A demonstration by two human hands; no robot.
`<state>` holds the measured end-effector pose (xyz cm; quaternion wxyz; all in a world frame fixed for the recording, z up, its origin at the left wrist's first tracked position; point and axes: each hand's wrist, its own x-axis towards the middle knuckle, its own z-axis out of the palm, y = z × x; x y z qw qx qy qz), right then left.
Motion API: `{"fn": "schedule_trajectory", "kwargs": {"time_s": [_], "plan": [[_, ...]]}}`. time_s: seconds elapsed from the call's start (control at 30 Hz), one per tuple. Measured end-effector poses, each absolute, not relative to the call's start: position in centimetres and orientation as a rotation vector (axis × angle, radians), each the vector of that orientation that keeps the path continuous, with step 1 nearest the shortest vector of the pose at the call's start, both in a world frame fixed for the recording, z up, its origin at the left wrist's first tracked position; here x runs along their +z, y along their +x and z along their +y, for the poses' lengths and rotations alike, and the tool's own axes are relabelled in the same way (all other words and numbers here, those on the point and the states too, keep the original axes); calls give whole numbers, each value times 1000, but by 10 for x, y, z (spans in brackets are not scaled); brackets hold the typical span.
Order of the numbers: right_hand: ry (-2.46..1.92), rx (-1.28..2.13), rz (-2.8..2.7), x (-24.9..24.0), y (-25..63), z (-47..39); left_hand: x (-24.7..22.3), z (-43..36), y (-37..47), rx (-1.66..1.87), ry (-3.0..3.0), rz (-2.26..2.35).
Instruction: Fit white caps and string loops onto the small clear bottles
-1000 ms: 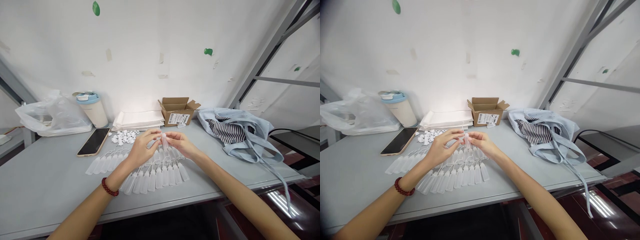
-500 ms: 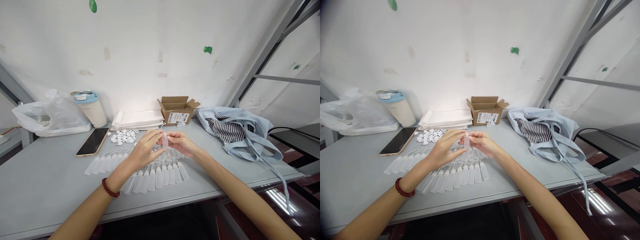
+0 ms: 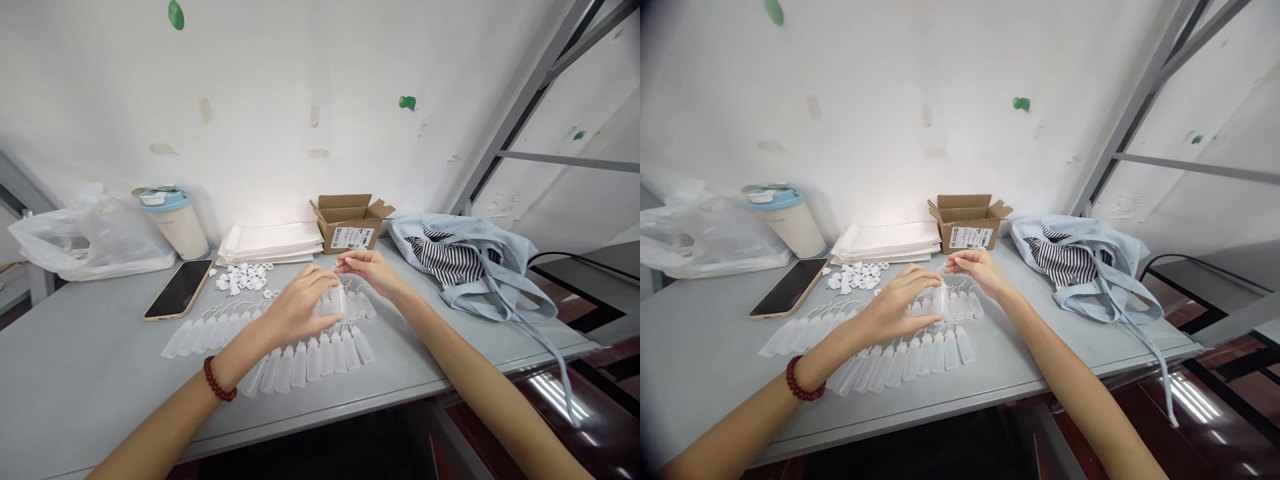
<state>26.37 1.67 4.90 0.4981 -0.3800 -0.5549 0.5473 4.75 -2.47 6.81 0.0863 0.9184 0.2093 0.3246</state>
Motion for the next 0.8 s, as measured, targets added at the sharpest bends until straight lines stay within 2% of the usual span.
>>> {"fn": "schedule_trajectory", "kwargs": {"time_s": [0.2,0.37,0.6,0.8], "plan": [[-1050,1140,-1218,42,285,32,72,-50,82,681,2828,564],[-1117,1003,-1290,36,286,38,64,-68,108,495,2931,706],[-1338,534,-1659,30,282,41,42,-74,114,481,2961,843],[-1410,161,-1860,19,287,47,45,-79,108,476,2936,864]]}}
